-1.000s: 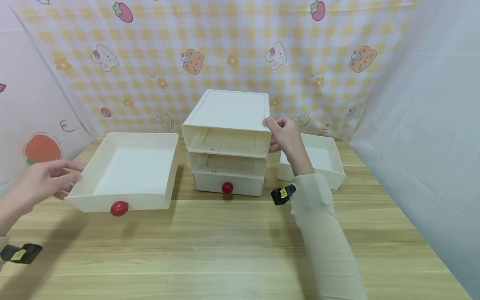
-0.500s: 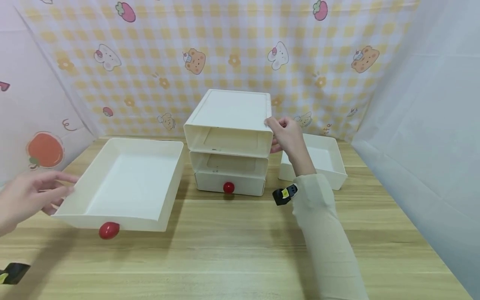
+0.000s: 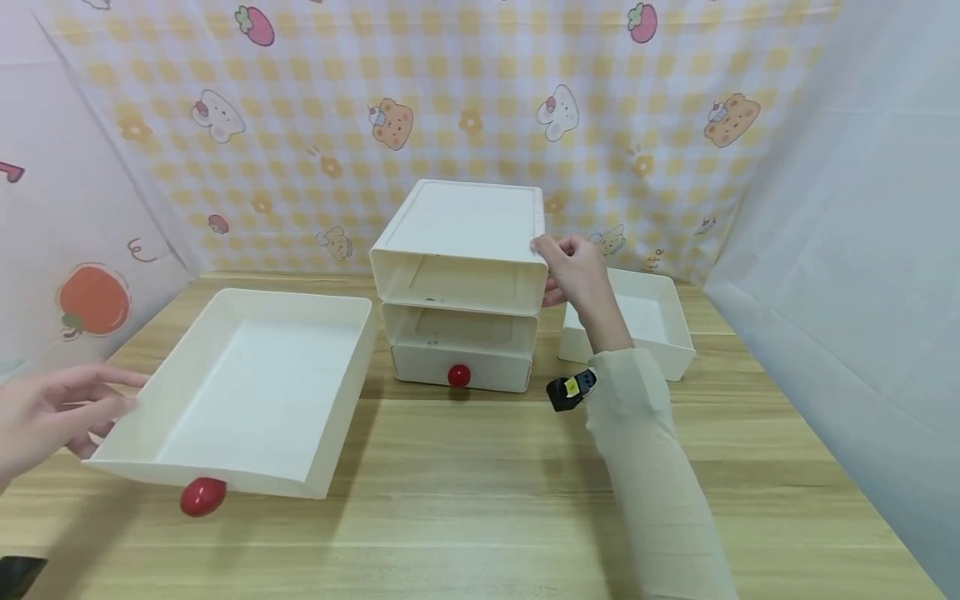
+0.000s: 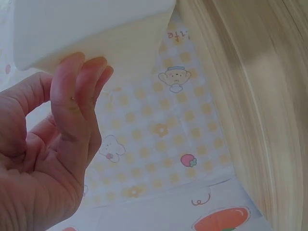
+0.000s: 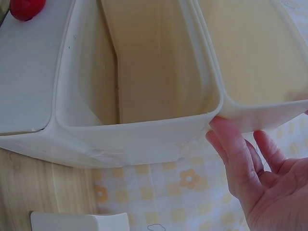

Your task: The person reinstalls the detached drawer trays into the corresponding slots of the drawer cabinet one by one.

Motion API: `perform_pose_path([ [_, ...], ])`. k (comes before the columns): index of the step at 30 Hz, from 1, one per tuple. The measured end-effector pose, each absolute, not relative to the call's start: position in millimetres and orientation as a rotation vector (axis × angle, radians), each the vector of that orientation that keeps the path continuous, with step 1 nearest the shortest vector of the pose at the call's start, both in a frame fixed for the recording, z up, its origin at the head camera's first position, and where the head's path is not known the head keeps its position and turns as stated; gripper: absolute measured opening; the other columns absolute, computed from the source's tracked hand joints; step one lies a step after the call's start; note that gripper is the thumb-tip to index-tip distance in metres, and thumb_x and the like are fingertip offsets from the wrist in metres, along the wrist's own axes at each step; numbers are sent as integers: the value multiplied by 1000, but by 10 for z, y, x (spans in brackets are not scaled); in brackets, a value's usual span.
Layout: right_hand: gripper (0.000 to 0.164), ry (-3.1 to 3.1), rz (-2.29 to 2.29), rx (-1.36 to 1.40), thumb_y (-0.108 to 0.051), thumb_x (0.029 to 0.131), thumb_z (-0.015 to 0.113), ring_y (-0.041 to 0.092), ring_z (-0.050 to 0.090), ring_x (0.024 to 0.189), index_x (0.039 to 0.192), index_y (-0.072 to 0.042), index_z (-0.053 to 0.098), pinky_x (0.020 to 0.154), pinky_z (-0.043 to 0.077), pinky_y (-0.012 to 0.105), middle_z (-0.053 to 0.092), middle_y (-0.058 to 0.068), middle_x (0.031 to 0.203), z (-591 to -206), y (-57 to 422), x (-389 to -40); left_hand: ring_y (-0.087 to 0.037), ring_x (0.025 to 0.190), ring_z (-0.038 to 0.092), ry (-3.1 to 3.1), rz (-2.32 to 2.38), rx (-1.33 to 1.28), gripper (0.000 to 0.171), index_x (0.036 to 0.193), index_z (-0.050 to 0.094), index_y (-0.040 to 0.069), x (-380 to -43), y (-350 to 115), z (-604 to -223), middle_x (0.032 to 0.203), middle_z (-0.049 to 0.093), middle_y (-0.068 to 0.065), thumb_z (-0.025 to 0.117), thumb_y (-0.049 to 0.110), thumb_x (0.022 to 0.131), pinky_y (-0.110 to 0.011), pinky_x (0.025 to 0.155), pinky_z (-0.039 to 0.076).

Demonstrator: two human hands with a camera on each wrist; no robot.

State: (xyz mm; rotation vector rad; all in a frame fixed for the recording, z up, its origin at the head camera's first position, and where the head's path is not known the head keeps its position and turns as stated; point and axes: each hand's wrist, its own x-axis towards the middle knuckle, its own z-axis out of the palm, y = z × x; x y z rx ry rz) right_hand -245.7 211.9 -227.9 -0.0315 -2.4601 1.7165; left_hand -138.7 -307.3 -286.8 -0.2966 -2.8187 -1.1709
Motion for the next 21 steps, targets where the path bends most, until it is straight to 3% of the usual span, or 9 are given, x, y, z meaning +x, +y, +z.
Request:
perform_pose_path([
  [8, 32, -2449, 1719, -31, -41, 88, 52, 10, 51, 61, 85, -10, 43, 51, 55, 24, 38, 3, 91, -2284, 2110, -2451, -9, 62, 64, -2805, -1189, -367, 21, 105, 62, 22, -1340, -2899, -2883, 72, 67, 10, 59, 8, 90, -28, 46, 51],
  [15, 33, -2452, 1717, -24, -41, 89, 52, 10, 52, 61, 85, -10, 42, 51, 55, 24, 38, 5, 90, -2292, 2119, -2449, -8, 59, 61, -2828, -1177, -396, 22, 111, 60, 2, -1328, -2601, -2863, 72, 65, 8, 59, 9, 90, -29, 45, 52],
  [21, 33, -2449, 1717, -29, -41, 89, 53, 10, 52, 62, 86, -10, 43, 51, 55, 24, 39, 6, 92, -2283, 2116, -2450, -8, 57, 60, -2857, -1189, -406, 24, 112, 59, 0, -1316, -2292, -2828, 75, 65, -4, 59, 10, 90, -28, 45, 52],
])
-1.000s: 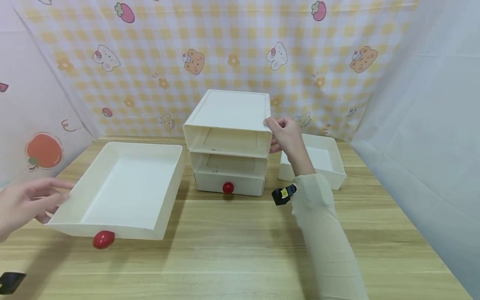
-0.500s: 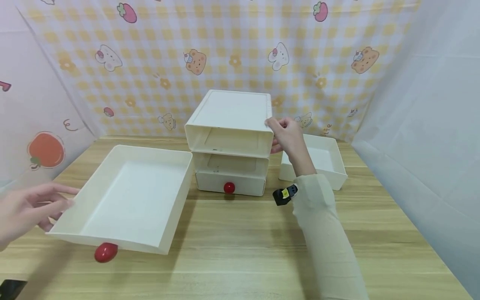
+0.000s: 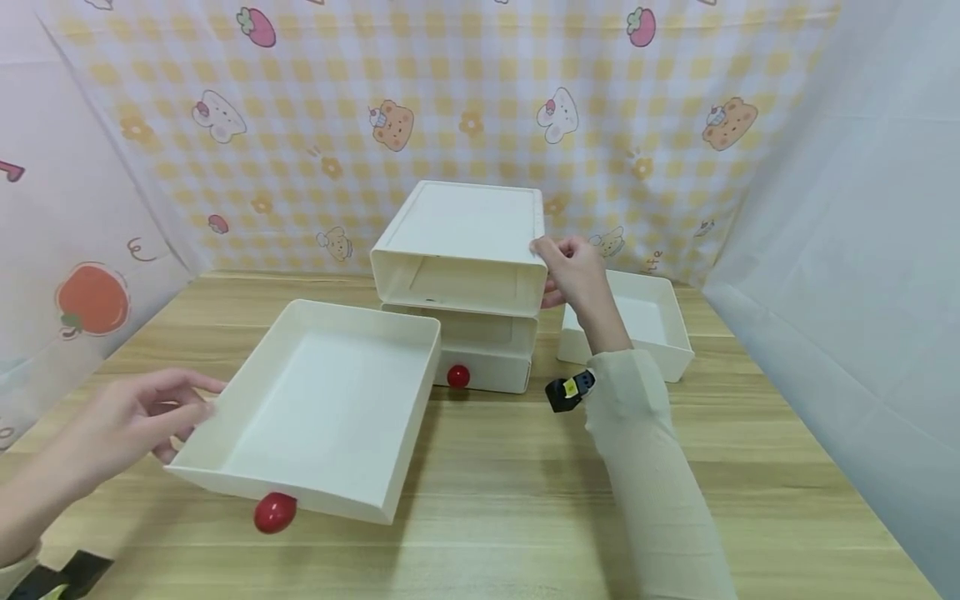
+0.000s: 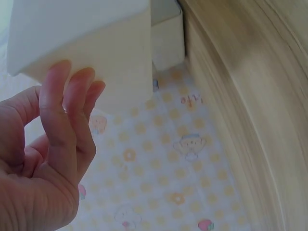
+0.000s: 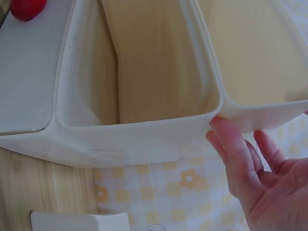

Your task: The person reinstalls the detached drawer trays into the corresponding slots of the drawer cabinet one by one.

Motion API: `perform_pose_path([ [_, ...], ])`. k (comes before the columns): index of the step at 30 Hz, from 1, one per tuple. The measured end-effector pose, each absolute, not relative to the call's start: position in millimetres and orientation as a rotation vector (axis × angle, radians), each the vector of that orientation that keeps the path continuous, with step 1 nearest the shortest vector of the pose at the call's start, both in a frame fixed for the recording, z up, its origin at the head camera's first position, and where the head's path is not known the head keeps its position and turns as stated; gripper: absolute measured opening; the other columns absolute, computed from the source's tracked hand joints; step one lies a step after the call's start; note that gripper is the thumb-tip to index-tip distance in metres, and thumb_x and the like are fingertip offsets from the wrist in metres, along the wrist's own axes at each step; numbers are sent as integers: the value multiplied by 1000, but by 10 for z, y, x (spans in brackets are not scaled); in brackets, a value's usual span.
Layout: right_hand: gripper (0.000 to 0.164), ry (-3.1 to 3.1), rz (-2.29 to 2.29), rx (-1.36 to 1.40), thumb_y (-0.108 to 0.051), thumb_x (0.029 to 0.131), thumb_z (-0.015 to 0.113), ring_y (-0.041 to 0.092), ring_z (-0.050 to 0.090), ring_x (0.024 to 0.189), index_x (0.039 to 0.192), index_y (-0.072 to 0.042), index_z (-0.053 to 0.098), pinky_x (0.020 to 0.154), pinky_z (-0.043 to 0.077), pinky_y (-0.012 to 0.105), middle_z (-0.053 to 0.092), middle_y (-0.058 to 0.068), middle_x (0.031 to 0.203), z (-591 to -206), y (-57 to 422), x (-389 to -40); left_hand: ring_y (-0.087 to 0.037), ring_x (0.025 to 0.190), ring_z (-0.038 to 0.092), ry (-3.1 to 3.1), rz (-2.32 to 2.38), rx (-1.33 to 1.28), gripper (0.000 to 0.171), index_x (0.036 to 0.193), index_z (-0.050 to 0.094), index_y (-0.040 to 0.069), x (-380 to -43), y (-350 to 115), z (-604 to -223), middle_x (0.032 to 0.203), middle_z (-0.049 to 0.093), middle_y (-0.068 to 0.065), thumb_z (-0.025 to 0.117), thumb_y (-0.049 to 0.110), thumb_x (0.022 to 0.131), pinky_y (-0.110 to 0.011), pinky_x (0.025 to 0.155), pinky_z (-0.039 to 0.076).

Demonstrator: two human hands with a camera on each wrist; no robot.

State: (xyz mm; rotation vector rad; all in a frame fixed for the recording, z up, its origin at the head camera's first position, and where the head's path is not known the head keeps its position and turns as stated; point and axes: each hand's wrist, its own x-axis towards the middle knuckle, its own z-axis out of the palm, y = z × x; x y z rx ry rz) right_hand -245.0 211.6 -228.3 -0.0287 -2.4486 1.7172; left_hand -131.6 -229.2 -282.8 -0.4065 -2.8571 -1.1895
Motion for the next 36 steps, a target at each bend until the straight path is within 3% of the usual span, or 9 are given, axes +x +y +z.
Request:
perform_pose_path([
  [10, 33, -2458, 1717, -41, -42, 89, 53, 11, 53, 62, 86, -11, 43, 51, 55, 24, 38, 6, 86, -2291, 2114, -2450, -10, 58, 61, -2821, -1324, -497, 21, 108, 61, 0, -1325, -1959, -2797, 76, 63, -9, 60, 6, 88, -29, 43, 52],
  [21, 32, -2446, 1716, -24, -41, 89, 52, 11, 59, 60, 87, -9, 44, 51, 55, 24, 46, 10, 96, -2286, 2105, -2447, -11, 59, 61, -2827, -1408, -547, 21, 107, 62, 1, -1298, -1717, -2774, 77, 63, -8, 60, 6, 86, -28, 44, 53],
  [36, 32, -2438, 1727, -35, -39, 89, 52, 11, 54, 62, 86, -9, 44, 50, 55, 23, 40, 7, 91, -2282, 2108, -2447, -14, 60, 60, -2821, -1448, -575, 22, 108, 62, 1, -1328, -1483, -2762, 78, 64, -6, 58, 4, 86, -26, 45, 53],
])
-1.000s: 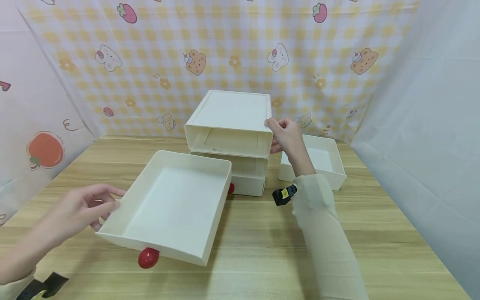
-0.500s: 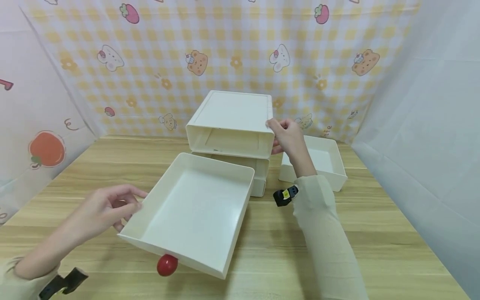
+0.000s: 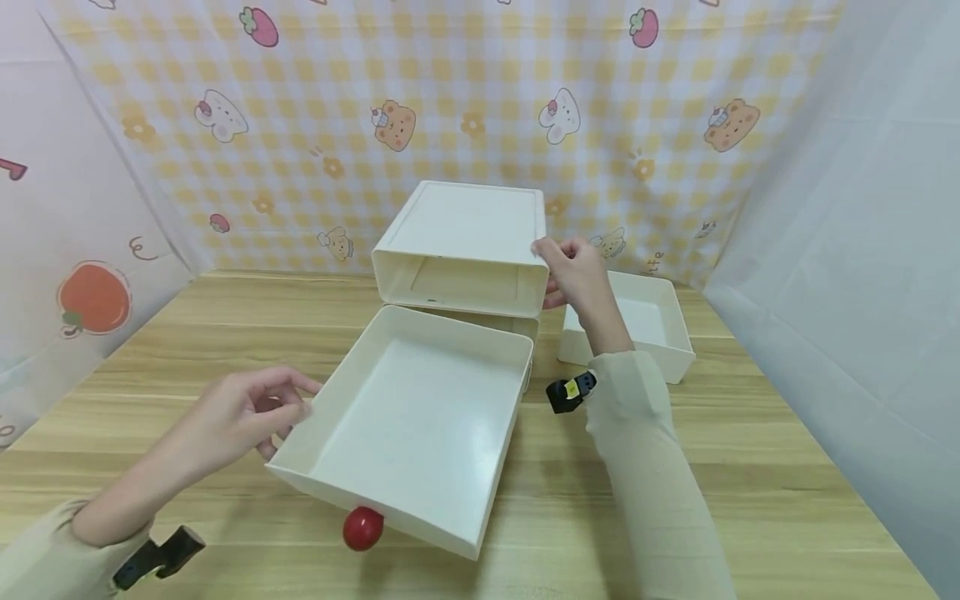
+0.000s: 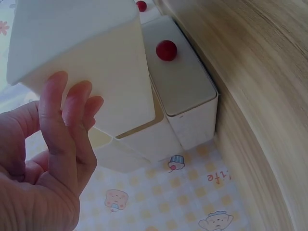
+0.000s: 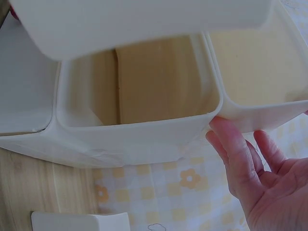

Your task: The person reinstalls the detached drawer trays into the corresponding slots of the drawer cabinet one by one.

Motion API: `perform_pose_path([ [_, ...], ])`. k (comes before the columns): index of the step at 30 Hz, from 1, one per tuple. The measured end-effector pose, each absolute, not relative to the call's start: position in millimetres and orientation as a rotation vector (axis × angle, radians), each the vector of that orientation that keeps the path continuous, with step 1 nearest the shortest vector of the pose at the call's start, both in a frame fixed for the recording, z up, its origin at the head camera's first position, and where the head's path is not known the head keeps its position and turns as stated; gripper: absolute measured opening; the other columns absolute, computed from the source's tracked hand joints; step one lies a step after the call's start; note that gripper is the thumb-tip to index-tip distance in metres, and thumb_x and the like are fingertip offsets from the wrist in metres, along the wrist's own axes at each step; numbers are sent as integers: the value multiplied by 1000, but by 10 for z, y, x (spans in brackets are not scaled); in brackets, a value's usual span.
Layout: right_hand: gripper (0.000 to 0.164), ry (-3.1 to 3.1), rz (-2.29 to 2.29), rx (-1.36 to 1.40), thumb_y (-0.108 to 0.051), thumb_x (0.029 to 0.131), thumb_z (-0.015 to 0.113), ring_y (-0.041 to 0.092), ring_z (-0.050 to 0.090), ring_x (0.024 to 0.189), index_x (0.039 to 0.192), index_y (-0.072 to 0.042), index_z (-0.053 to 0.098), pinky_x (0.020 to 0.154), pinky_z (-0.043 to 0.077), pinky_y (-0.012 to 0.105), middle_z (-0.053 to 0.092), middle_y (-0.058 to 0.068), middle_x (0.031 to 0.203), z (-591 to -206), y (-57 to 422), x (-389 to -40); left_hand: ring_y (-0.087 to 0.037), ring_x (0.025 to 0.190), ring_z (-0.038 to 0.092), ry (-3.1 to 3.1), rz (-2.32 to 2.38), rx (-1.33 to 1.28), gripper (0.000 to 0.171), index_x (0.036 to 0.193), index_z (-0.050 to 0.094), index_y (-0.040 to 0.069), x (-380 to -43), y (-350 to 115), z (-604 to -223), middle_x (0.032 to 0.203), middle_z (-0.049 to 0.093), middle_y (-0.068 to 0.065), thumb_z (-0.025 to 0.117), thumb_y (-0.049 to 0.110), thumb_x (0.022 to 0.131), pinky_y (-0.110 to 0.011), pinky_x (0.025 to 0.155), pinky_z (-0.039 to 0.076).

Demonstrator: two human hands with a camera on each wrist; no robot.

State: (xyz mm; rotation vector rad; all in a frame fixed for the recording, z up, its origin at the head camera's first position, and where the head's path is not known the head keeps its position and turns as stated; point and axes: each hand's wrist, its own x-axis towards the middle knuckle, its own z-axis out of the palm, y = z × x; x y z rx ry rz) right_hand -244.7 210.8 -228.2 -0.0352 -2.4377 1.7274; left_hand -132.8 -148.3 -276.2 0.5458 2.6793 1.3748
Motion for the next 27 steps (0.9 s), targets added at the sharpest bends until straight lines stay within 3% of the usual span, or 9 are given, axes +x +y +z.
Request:
perform_pose_path([
  [19, 33, -2441, 1717, -27, -40, 88, 52, 13, 52, 64, 83, -9, 41, 51, 55, 25, 38, 3, 93, -2287, 2119, -2460, -18, 61, 64, 2624, 1479, 459, 19, 104, 60, -1, -1417, -1319, -2838, 77, 63, -11, 58, 2, 85, -30, 48, 56],
  [27, 33, -2447, 1711, -36, -40, 88, 52, 12, 55, 62, 84, -9, 41, 51, 55, 25, 40, 6, 92, -2293, 2118, -2455, -20, 62, 64, 2543, 1553, 409, 21, 106, 57, -3, -1484, -1245, -2891, 79, 61, -14, 57, 2, 86, -34, 51, 57],
])
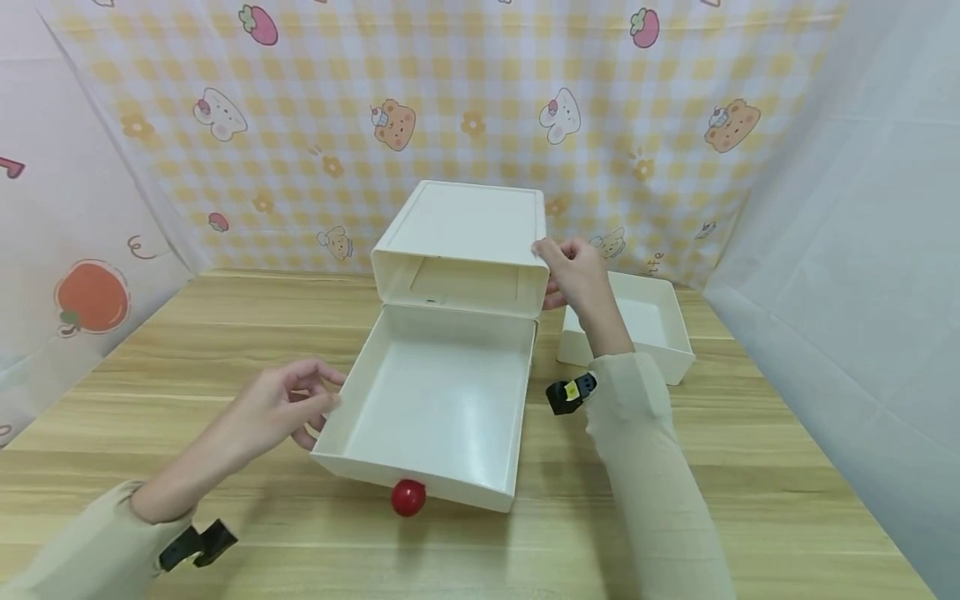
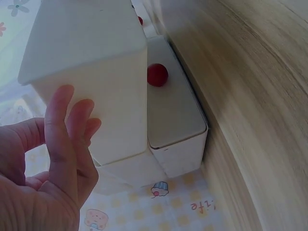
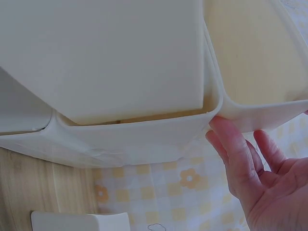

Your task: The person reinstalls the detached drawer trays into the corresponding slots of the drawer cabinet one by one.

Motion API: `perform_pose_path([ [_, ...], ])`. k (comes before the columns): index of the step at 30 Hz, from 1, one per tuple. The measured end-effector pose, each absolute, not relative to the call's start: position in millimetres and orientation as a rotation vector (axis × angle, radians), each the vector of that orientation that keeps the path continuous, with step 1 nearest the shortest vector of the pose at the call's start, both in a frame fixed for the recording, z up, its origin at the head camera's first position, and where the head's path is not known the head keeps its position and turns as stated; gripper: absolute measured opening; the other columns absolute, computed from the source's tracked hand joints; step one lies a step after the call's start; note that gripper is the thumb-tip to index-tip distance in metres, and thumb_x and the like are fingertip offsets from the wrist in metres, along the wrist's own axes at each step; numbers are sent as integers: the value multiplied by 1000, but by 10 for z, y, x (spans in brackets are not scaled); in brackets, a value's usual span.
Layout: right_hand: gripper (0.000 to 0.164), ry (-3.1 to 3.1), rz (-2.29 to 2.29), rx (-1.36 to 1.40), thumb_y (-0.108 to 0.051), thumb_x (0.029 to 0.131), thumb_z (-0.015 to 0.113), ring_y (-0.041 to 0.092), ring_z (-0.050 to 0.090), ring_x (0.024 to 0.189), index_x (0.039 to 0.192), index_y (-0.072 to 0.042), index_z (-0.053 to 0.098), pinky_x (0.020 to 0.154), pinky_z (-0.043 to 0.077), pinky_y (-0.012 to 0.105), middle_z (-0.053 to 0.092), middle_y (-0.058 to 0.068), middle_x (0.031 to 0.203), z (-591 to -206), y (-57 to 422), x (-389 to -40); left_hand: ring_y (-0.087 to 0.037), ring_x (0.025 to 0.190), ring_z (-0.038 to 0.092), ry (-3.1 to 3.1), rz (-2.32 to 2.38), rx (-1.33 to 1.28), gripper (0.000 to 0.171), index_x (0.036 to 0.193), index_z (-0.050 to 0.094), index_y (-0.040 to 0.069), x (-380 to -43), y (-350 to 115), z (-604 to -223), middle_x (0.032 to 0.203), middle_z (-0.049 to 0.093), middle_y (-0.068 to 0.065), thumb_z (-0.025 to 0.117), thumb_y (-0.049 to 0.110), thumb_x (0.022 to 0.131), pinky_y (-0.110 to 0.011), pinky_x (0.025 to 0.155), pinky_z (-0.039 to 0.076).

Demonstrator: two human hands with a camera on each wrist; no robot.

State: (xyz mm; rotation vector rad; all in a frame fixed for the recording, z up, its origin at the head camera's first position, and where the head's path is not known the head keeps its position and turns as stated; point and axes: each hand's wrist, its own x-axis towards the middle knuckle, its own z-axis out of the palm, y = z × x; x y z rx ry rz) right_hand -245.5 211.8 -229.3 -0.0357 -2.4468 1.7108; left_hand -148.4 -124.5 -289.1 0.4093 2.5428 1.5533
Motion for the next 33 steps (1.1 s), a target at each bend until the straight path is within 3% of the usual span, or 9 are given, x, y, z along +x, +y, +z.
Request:
perform_pose_path([
  [10, 32, -2454, 1708, -32, -41, 89, 51, 11, 59, 61, 85, -10, 42, 51, 55, 24, 45, 8, 95, -2277, 2116, -2438, -19, 61, 64, 2549, 1552, 415, 21, 106, 57, -3, -1555, -1188, -2863, 80, 61, -14, 57, 3, 86, -34, 52, 57],
  [17, 34, -2457, 1698, -32, -42, 89, 51, 11, 55, 62, 84, -10, 40, 50, 55, 25, 39, 7, 91, -2299, 2109, -2440, -18, 61, 64, 2531, 1567, 426, 22, 107, 57, -4, -1664, -1162, -2839, 80, 61, -13, 55, 7, 87, -34, 54, 58],
  [33, 33, -2453, 1696, -26, -42, 89, 51, 10, 57, 62, 85, -10, 42, 51, 55, 24, 42, 7, 94, -2288, 2109, -2429, -17, 61, 65, 2516, 1554, 380, 24, 108, 54, -3, -1930, -1077, -2772, 87, 62, -15, 55, 9, 88, -34, 57, 58],
])
